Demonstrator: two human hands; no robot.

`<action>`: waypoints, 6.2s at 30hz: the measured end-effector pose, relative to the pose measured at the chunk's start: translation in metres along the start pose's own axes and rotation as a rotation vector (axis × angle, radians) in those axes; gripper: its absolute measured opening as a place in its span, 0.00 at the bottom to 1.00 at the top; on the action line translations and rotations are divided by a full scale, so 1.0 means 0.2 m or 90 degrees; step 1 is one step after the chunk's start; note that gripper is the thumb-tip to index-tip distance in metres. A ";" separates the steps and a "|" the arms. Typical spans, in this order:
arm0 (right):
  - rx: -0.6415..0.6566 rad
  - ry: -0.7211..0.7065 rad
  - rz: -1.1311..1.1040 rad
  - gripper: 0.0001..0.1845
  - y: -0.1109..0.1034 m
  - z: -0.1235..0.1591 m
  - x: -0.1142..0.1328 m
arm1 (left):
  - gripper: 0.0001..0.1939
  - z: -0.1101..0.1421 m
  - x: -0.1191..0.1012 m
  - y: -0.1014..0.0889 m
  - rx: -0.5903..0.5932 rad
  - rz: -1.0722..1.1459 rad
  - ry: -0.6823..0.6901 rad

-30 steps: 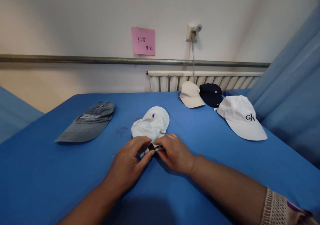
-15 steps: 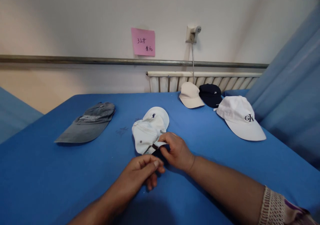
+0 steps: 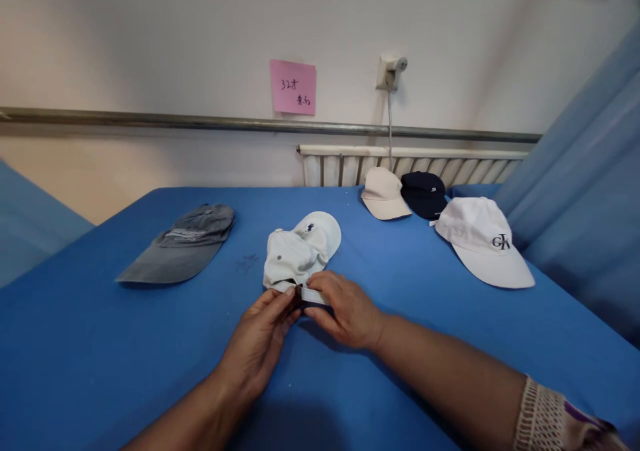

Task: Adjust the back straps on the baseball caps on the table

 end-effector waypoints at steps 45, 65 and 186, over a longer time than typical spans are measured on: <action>-0.154 0.337 -0.456 0.12 0.11 -0.15 -0.38 | 0.10 -0.05 -0.02 -0.08 0.028 -0.155 -0.063; -0.011 0.236 -0.203 0.08 0.14 -0.14 -0.23 | 0.03 -0.16 -0.11 -0.18 -0.106 0.035 0.041; -0.125 0.133 -0.262 0.06 0.02 -0.11 -0.09 | 0.13 -0.11 -0.05 -0.02 0.006 -0.057 0.119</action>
Point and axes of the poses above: each hand's wrist, its own z-axis away from the middle knuckle, its own y-axis out of the palm, x = y × z, the point moved 7 cm from there along -z, towards the middle knuckle, and after that the axes turned 12 degrees about y, right-handed, at the moved point
